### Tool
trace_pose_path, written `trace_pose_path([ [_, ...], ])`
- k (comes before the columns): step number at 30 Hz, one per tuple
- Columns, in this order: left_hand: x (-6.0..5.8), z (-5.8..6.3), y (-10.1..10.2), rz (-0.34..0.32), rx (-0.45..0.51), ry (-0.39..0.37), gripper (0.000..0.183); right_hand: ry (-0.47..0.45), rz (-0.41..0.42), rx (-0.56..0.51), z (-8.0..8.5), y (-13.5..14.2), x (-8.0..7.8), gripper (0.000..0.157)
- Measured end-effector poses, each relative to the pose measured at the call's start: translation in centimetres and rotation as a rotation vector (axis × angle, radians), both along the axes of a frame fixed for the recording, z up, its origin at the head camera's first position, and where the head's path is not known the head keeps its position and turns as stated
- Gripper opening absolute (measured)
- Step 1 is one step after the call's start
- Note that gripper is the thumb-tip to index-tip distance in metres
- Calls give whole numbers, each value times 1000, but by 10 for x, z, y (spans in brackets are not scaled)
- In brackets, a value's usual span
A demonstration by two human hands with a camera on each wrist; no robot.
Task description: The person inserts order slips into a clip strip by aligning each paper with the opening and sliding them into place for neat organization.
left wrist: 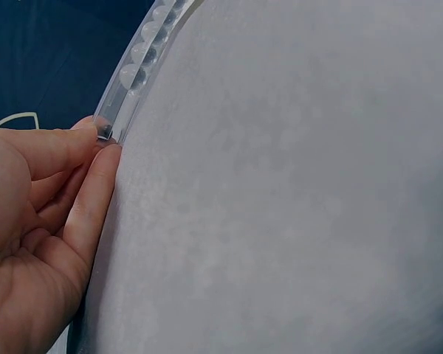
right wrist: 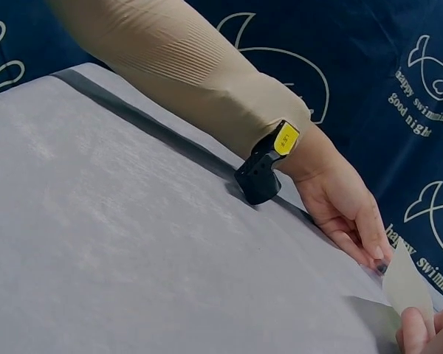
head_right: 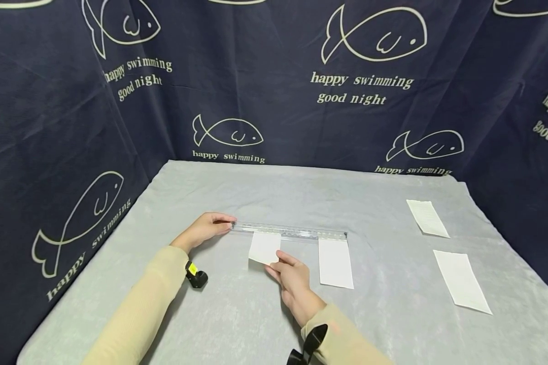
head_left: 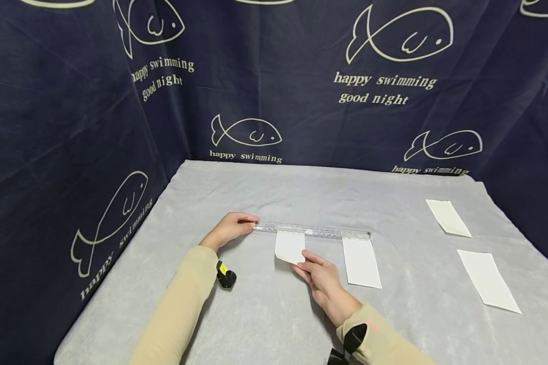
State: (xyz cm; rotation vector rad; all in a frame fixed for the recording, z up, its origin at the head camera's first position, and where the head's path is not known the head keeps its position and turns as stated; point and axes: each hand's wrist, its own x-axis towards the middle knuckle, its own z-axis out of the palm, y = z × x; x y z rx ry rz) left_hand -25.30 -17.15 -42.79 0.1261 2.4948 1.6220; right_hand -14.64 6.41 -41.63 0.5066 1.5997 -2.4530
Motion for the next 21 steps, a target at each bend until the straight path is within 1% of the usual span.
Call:
trace_pose_path([
  [7,-1,-2,-1,-7,-11,16,26,0,5,5,-1,1,-1,47],
  [21,-1,-1,0,-1,-9,-1,26,2,9,14,-1,6,-1,47],
])
